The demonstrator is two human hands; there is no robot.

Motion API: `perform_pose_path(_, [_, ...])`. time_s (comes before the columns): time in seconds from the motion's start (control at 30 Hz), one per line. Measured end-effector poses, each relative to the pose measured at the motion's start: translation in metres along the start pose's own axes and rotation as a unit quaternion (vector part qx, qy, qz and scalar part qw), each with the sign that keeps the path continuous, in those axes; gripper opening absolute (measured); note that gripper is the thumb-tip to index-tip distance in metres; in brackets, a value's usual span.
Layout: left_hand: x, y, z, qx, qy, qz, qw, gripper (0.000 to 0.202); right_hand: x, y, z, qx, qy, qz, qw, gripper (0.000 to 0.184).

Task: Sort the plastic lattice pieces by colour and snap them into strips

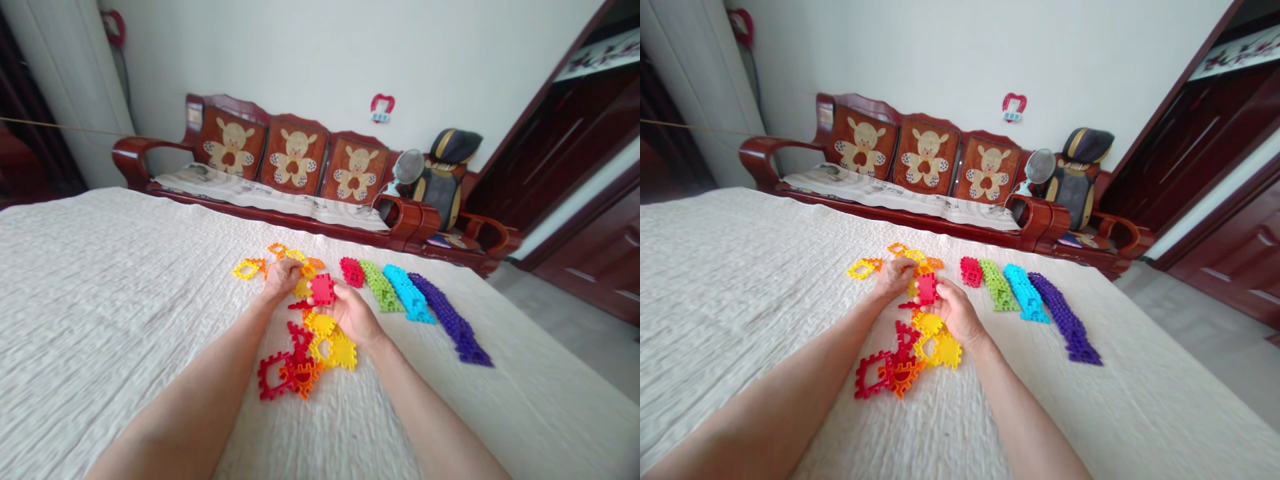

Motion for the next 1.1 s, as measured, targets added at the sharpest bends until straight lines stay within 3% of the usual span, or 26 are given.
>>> perform_pose_path(0.27, [-0.001, 0.001, -0.001, 0.009, 0.011, -0.005, 1.000, 0.032, 0.012, -0.055, -0.006, -0.126, 0.016, 0.092, 0.988, 0.045])
perform_pose_path(0.47, [-0.001, 0.003, -0.001, 0.015, 0.012, -0.013, 1.000, 0.033, 0.008, -0.086, -0.008, -0.209, 0.019, 0.157, 0.965, 0.034])
perform_pose_path(0.53, [-0.001, 0.003, -0.001, 0.015, 0.013, -0.012, 1.000, 0.033, 0.012, -0.098, -0.004, -0.263, 0.006, 0.284, 0.922, 0.034])
perform_pose_path(0.6, [-0.001, 0.003, -0.001, 0.013, 0.015, -0.011, 1.000, 0.033, 0.019, -0.105, -0.001, -0.294, -0.005, 0.445, 0.846, 0.035])
perform_pose_path(0.7, [0.000, 0.003, -0.001, 0.010, 0.018, -0.012, 1.000, 0.033, 0.022, -0.105, -0.001, -0.283, 0.006, 0.599, 0.749, 0.034])
perform_pose_path(0.97, [0.001, 0.004, -0.001, 0.006, 0.020, -0.006, 1.000, 0.032, 0.027, -0.094, 0.005, -0.262, 0.062, 0.741, 0.615, 0.041])
perform_pose_path(1.1, [0.001, 0.004, 0.000, 0.004, 0.016, -0.006, 1.000, 0.032, 0.026, -0.085, 0.007, -0.243, 0.056, 0.760, 0.600, 0.050])
Point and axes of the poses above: each hand's wrist, its own z-axis away from the middle knuckle, its own y-axis out of the palm, x = y × z, the point moved 6 cm from there along -z, towards the middle knuckle, and after that the axes turned 1 degree about x, right-handed, at the moved point
